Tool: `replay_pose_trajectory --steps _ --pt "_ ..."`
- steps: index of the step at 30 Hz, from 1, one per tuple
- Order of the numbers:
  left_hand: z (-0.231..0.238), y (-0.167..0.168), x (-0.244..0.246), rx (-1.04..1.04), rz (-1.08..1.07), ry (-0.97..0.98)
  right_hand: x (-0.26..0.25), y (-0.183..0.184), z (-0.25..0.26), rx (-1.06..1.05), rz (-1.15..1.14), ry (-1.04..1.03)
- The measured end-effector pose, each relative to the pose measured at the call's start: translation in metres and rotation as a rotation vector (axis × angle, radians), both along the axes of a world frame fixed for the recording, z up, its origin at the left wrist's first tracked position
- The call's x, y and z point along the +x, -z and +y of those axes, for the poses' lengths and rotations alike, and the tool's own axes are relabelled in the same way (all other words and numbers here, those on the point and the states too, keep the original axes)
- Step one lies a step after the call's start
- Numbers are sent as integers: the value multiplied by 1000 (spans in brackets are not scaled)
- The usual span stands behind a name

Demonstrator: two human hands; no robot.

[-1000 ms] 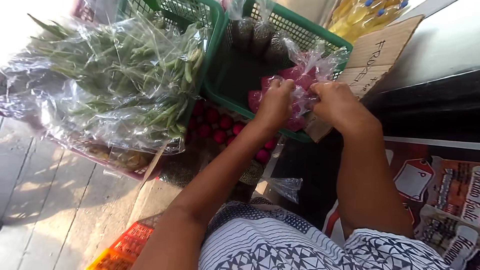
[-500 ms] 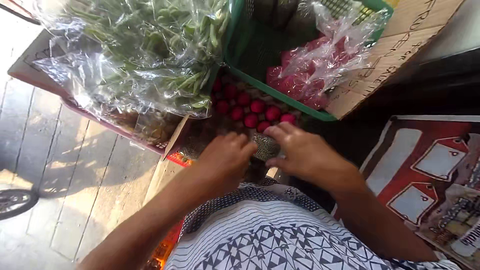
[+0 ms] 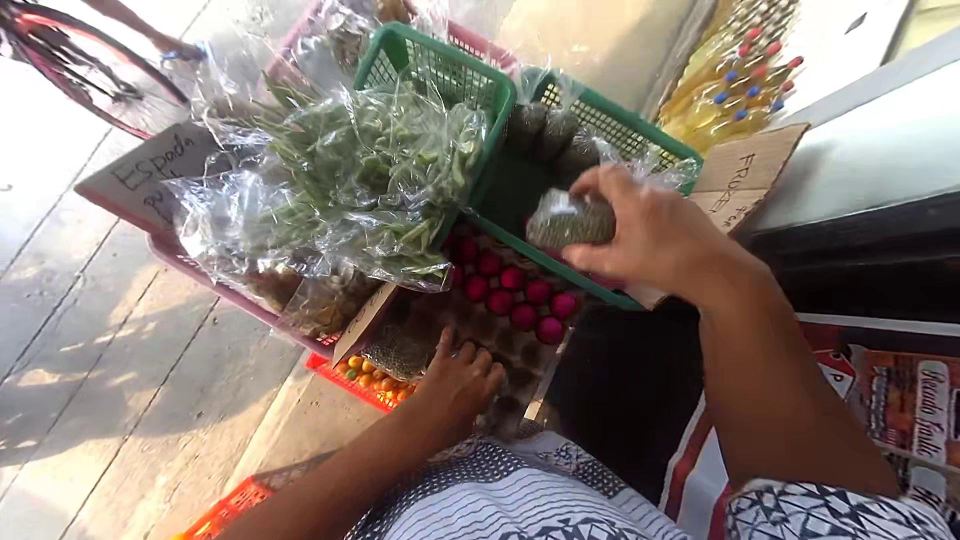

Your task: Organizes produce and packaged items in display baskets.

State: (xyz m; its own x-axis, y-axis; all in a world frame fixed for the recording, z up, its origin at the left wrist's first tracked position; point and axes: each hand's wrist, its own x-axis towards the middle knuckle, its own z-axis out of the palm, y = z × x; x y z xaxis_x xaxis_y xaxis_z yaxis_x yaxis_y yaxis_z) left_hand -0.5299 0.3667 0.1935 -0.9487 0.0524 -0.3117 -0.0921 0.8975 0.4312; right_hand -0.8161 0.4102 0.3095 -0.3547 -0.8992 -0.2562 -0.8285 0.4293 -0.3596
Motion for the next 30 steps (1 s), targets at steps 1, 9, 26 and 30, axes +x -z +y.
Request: replay_pose_trajectory --steps 1,9,26,30 --pt "-2 -1 -2 0 -1 -7 -11 3 -19 12 20 57" --pt "-32 -8 -8 159 138 -287 -60 103 -126 204 140 97" --pt "-60 -24 -165 1977 105 -1060 -81 59 -65 -400 -525 290" --pt "-81 -6 -237 2159 55 -1265 -67 74 -34 -332 -645 389"
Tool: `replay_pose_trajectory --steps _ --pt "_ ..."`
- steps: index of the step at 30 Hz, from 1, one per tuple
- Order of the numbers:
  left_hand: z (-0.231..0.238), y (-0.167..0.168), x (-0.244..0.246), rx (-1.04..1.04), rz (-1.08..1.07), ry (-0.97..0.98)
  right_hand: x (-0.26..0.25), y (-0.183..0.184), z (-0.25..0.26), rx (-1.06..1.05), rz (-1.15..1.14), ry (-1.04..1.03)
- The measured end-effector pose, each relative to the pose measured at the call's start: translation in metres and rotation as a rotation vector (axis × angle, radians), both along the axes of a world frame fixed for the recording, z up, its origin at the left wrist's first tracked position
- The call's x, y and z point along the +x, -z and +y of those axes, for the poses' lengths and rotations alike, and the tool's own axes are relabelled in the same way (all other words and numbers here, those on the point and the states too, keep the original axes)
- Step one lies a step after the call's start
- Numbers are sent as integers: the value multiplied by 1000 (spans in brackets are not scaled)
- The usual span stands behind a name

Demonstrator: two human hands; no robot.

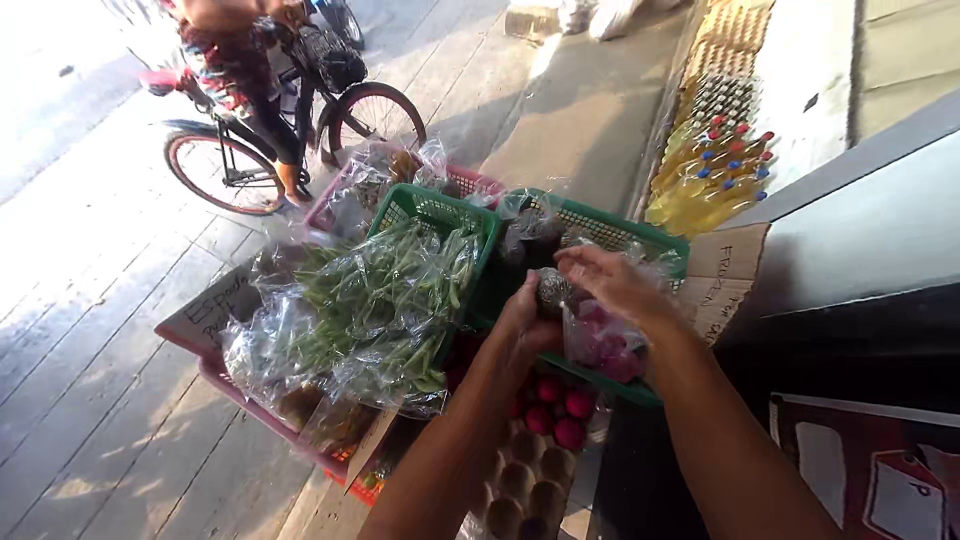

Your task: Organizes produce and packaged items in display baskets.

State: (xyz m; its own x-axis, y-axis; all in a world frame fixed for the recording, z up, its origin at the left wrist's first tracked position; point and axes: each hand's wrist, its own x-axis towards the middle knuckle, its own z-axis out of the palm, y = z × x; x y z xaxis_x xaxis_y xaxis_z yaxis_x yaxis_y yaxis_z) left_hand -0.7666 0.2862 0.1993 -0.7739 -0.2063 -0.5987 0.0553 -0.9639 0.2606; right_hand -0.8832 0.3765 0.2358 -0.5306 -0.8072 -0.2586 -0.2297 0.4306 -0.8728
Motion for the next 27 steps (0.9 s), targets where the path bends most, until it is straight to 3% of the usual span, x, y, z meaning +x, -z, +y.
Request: replay_pose_trajectory --steps 3,6,10,13,16,18,21,24,27 --pt "-12 16 -32 24 -116 -61 -3 17 -14 181 161 -116" --pt "-23 30 -41 32 -184 -58 -7 18 -38 368 283 -91" --pt "-20 8 -18 -128 -282 -28 -26 53 -74 408 333 -86" --pt "15 -13 43 -511 -205 207 -32 70 -73 304 315 -108" --pt "44 -22 135 -1002 14 427 -33 60 -67 381 282 -85" --pt "58 -18 194 -1367 53 446 -33 60 -70 443 267 -96" --pt "65 -17 274 -1725 -185 374 -24 71 -79 464 242 -4" --pt "50 -18 330 -1860 -537 308 -14 69 -96 495 277 63" --pt "44 -13 352 -1995 -666 521 -6 63 -91 558 368 9"
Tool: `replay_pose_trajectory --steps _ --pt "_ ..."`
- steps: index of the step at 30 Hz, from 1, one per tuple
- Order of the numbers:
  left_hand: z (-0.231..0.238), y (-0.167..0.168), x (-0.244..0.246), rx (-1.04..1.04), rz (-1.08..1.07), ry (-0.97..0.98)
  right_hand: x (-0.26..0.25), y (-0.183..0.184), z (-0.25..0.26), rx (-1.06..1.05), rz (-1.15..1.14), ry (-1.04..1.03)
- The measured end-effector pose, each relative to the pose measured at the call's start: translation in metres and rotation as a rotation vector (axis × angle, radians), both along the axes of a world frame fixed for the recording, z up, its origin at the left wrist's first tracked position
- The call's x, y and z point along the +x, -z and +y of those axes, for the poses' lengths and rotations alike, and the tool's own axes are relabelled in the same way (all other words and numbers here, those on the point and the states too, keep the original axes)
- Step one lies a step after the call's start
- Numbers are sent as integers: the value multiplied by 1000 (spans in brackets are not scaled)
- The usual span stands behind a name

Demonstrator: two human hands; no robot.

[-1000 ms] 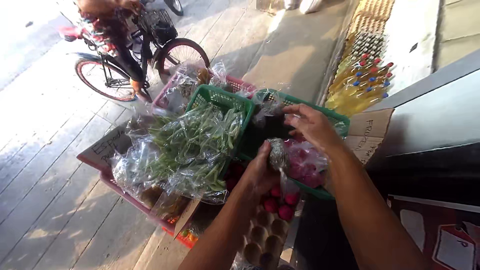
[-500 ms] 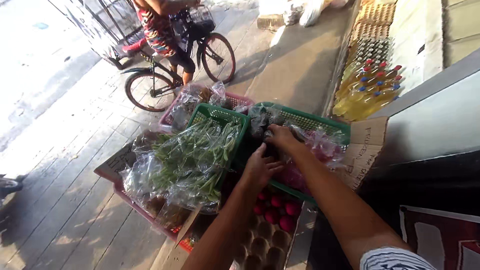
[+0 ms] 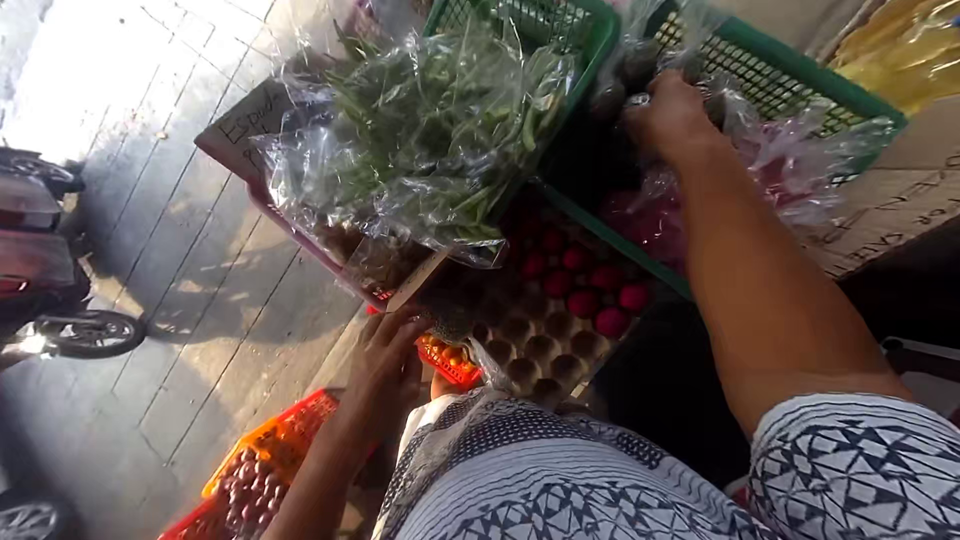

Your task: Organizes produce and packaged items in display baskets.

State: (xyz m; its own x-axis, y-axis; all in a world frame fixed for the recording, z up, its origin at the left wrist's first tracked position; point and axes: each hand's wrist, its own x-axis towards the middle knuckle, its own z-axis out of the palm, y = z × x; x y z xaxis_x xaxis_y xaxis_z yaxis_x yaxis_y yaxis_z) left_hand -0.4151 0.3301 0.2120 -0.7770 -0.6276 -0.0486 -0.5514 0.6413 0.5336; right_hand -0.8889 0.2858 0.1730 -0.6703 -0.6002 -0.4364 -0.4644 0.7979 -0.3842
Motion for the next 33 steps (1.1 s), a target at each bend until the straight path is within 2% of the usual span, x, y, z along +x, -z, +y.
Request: replay_pose_trajectory --steps 2,5,8,11,13,14,19,22,24,28,30,33 --pt "5 5 -11 -71 -120 118 4 -15 8 37 70 -86" --pt "16 22 -27 -177 -231 241 14 -44 29 -135 122 -144" --pt "12 34 -41 -222 -232 282 11 -72 64 -357 53 -65" --pt "-2 33 -44 -230 -104 303 12 -88 109 -499 -50 74" --pt "-13 26 -44 -142 44 242 26 -93 135 -528 -54 88" --pt "-17 21 -45 -60 128 201 40 -92 146 -519 -68 30" --pt "-13 -6 -90 454 453 33 141 -65 158 -469 -320 -529" --pt "-4 -17 -143 457 519 87 160 -64 153 -534 -181 -586" --pt "-2 -25 -182 411 587 98 143 -66 149 -655 -8 -532" --pt "-6 -36 -236 588 853 -10 76 -84 139 -734 149 -291" --pt "-3 -32 -239 530 842 28 35 -84 124 -678 213 -148" --pt "16 -5 -219 542 689 147 -17 -61 97 -487 212 -61"
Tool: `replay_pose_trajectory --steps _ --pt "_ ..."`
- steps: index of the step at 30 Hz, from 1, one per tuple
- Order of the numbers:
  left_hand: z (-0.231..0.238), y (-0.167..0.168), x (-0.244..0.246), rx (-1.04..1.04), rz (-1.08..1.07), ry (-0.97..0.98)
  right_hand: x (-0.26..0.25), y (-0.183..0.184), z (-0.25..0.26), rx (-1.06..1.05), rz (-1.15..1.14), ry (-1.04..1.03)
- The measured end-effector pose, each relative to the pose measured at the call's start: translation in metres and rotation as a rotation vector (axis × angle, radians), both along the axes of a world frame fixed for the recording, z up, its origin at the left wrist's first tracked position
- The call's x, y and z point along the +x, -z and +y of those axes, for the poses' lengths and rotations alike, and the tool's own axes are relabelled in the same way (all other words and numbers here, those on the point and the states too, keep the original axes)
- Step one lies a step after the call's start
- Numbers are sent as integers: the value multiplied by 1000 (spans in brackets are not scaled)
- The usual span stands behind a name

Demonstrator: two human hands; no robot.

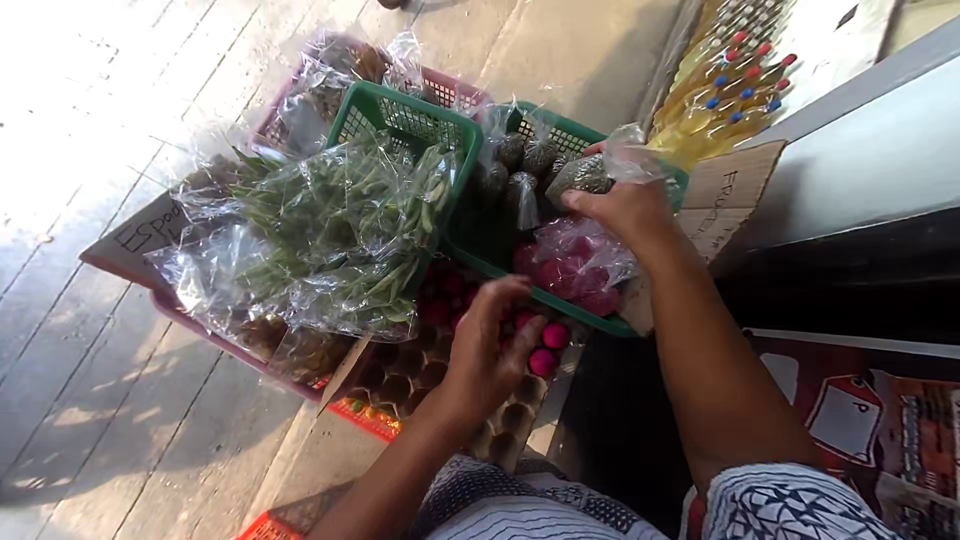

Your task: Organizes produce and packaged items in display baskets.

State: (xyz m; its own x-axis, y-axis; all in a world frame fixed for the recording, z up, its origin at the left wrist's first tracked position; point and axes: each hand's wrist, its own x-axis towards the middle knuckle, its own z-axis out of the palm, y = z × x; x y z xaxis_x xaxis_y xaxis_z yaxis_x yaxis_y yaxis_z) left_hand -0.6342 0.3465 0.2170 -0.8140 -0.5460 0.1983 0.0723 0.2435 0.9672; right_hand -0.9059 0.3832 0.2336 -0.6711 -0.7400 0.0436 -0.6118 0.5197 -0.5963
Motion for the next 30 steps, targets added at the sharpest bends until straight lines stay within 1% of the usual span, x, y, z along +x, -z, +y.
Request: replay_pose_trajectory --steps 2,4,7,10,13,18,21,22,23,24,26,27,28,29,30 --pt "13 16 20 4 -102 108 -14 21 -17 130 -53 12" --pt "26 27 42 -19 -182 168 -18 42 -30 218 -107 7" --pt "38 38 69 -72 -237 180 -11 57 -44 262 -130 -62" --pt "42 43 86 -147 -273 180 -7 67 -47 307 -60 -116" --pt "38 41 94 -251 -280 145 -2 58 -50 385 -26 -65" --pt "25 27 103 -341 -263 66 4 48 -67 488 -34 -30" --pt "16 16 107 -414 -222 19 -3 44 -73 603 -51 -82" --pt "12 11 111 -410 -216 -22 -6 40 -73 628 -29 -109" --pt "8 6 116 -382 -212 -88 -6 32 -71 624 7 -127" --pt "5 3 123 -329 -203 -183 -4 21 -69 577 42 -136" --pt "-2 1 139 -158 -171 -436 10 -5 -65 357 60 -145" --pt "-8 0 146 -51 -166 -571 18 -16 -68 234 15 -148" --pt "-16 -2 151 78 -174 -685 25 -24 -75 144 -83 -140" --pt "-27 -4 154 220 -189 -762 32 -27 -86 88 -220 -129" --pt "-40 -7 155 364 -189 -792 38 -27 -97 37 -357 -123"
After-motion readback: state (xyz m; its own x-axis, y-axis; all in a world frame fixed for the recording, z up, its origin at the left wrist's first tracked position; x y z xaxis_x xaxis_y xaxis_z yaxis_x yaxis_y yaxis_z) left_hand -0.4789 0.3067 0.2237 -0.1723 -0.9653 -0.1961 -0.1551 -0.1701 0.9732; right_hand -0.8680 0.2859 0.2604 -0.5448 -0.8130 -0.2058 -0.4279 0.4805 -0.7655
